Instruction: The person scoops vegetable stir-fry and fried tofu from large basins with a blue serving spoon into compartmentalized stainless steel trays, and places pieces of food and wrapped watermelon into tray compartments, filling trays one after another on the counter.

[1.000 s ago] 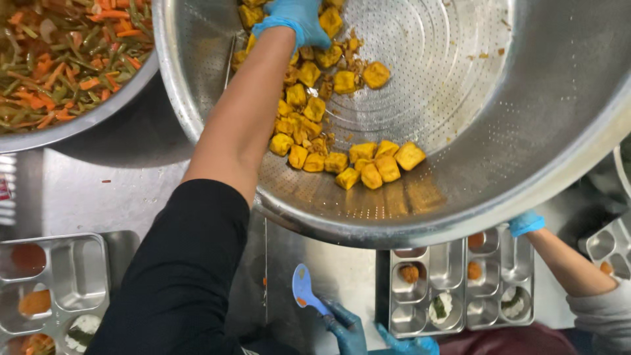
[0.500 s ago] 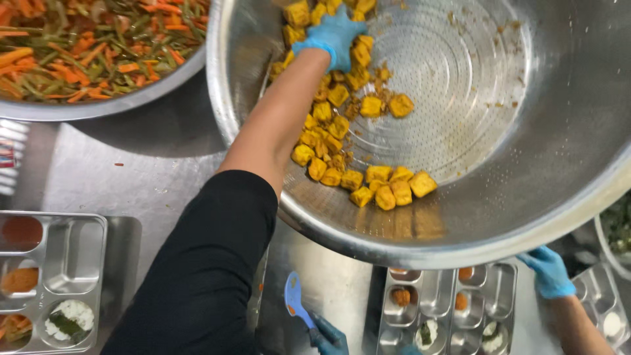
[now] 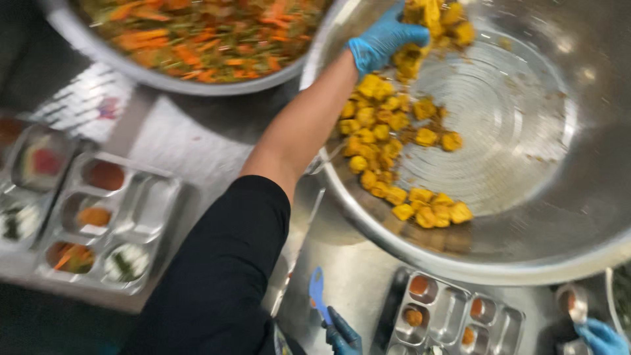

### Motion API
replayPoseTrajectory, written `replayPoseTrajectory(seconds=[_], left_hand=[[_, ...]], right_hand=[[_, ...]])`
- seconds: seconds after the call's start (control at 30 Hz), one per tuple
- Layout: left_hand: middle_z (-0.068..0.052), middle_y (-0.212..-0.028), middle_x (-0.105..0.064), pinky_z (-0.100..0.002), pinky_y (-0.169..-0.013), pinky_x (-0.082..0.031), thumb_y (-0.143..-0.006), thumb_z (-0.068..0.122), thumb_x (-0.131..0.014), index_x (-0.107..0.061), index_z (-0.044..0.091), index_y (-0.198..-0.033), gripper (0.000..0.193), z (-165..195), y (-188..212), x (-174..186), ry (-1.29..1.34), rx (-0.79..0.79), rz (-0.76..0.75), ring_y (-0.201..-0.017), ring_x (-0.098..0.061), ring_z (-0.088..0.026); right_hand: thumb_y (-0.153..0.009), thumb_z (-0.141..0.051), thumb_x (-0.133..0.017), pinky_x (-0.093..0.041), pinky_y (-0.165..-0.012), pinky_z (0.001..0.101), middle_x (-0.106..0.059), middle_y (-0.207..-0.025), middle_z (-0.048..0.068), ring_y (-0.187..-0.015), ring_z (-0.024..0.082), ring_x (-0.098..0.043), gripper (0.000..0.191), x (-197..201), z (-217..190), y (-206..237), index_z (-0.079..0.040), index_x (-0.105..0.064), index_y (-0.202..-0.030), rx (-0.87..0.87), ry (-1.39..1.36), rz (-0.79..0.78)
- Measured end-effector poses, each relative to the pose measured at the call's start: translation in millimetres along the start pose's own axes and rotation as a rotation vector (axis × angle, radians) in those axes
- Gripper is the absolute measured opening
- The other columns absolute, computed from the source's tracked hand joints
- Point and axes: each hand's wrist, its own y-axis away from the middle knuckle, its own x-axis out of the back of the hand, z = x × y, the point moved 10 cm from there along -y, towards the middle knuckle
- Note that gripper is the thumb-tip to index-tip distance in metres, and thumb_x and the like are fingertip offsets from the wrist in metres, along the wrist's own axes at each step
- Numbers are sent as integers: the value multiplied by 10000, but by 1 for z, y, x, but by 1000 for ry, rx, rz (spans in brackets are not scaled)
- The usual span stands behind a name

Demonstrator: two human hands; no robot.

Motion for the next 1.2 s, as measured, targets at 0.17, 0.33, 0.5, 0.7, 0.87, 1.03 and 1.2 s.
replayPoseTrajectory(seconds=[0.17,0.33,0.5,0.7,0.87,1.03,1.2], left_hand=[[-103,-1120,-700,-421,-928,-588,-876,14,-807,-640,-1,-1305,461,72,155,68,200,-136,21,-1022,-670,-220],[-63,-1267,-658,-413,-1020,-567,-872,7,-826,-538,75,-1404,609,145,404,189,220,-228,212,-1157,-644,-211],[-37,-1287,-664,-372,-1052,-550,-838,-9,-835,-589,57,-1375,594,223,682,336,-22,-268,740,-1206,-651,-193],[-14,-1148,-692,-337,-932,-603,-863,33,-831,-645,74,-1249,430,326,875,458,-432,-101,1065,-1051,-700,-157],[-31,-1112,-709,-336,-889,-602,-845,28,-817,-649,64,-1246,436,368,901,506,-681,54,1017,-1009,-713,-173],[-54,-1172,-707,-356,-921,-604,-762,157,-851,-627,61,-1277,570,371,889,538,-904,355,959,-1071,-717,-205],[-271,-1425,-456,-460,-1111,-471,-671,245,-930,-604,134,-1449,850,339,843,520,-1428,488,632,-1278,-541,-425]], right_hand=[[-892,-15,-648,-398,-544,275,-717,-945,118,-626,126,-526,523,-5,-6,4,-88,-654,-1410,-48,128,32],[-889,88,-618,-445,-633,273,-728,-1007,190,-700,151,-575,509,-43,-46,13,71,-593,-1397,289,48,-163],[-883,119,-591,-443,-627,295,-729,-1010,222,-693,164,-564,502,-91,-63,11,83,-607,-1383,249,148,-226],[-908,81,-613,-476,-758,290,-729,-1064,200,-838,156,-617,492,-172,-54,31,60,-611,-1400,133,296,-203],[-892,26,-630,-510,-864,289,-758,-1093,159,-993,164,-695,478,-224,-65,53,9,-647,-1370,49,434,-129],[-918,0,-636,-498,-844,288,-753,-1095,146,-1002,147,-665,457,-286,-87,72,-15,-663,-1374,37,430,-143],[-922,-11,-642,-499,-822,283,-755,-1093,129,-990,143,-655,453,-299,-97,79,-14,-670,-1374,45,462,-92]])
